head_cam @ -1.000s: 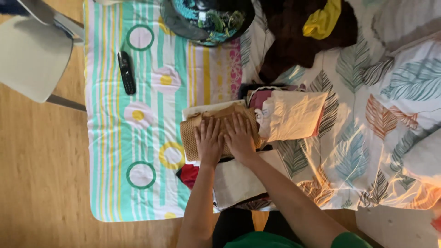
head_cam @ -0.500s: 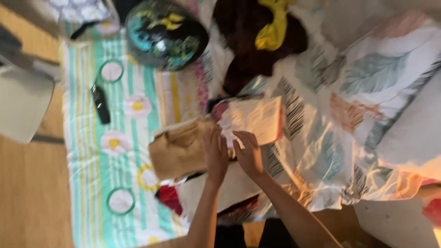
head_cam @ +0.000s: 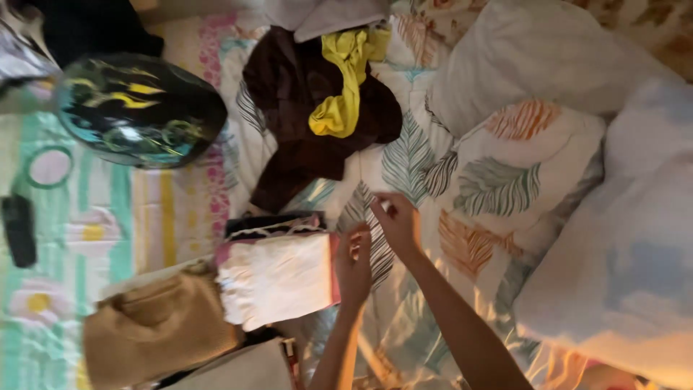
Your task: The person folds a yellow t-shirt and a brown long-sleeved shirt on a bed. They smooth the fabric, fold the sleeves and sides, and place the folded items into a neat stack. Finally, they pick up a white pillow and adjust it.
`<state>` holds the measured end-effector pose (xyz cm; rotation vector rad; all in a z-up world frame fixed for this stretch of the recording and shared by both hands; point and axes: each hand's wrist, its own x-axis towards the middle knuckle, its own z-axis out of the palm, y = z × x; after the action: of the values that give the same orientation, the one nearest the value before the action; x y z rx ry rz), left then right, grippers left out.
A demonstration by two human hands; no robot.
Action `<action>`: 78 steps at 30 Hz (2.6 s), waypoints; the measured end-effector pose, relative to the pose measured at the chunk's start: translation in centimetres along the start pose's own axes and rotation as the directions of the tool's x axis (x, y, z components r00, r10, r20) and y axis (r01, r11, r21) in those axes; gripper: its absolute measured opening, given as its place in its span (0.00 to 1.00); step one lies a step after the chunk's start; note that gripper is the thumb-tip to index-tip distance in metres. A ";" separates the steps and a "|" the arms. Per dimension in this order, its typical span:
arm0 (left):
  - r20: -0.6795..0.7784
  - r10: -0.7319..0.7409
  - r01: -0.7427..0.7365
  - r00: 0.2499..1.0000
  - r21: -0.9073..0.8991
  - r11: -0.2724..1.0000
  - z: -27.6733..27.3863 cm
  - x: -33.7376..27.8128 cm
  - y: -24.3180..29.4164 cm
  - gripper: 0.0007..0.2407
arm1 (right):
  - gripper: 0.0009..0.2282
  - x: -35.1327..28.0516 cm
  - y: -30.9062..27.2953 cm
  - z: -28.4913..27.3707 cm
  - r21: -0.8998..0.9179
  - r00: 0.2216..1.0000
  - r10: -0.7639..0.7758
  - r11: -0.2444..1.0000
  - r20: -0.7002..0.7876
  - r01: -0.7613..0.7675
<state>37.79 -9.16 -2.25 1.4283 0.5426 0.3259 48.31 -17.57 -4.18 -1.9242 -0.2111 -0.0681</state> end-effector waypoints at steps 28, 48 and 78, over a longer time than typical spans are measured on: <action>0.126 -0.383 0.399 0.915 -0.424 0.813 4.7 -2.2 -6.4 0.26 | 0.06 -10.6 0.9 -10.3 0.205 0.948 0.075 0.968 0.309 -0.143; 0.699 -0.298 0.292 0.650 0.133 0.947 -3.6 -24.6 16.4 0.17 | 0.17 -24.1 -12.1 -19.7 0.579 0.749 0.408 0.475 0.522 -0.663; 0.545 0.179 -0.170 0.819 -0.067 0.983 0.0 -30.8 15.3 0.14 | 0.07 -29.1 -12.5 -30.8 0.351 0.985 0.150 0.921 0.087 -0.171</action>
<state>13.61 -23.36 17.74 1.4766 -0.0666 0.0493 19.11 -45.37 13.99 -1.5733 -0.0953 0.1300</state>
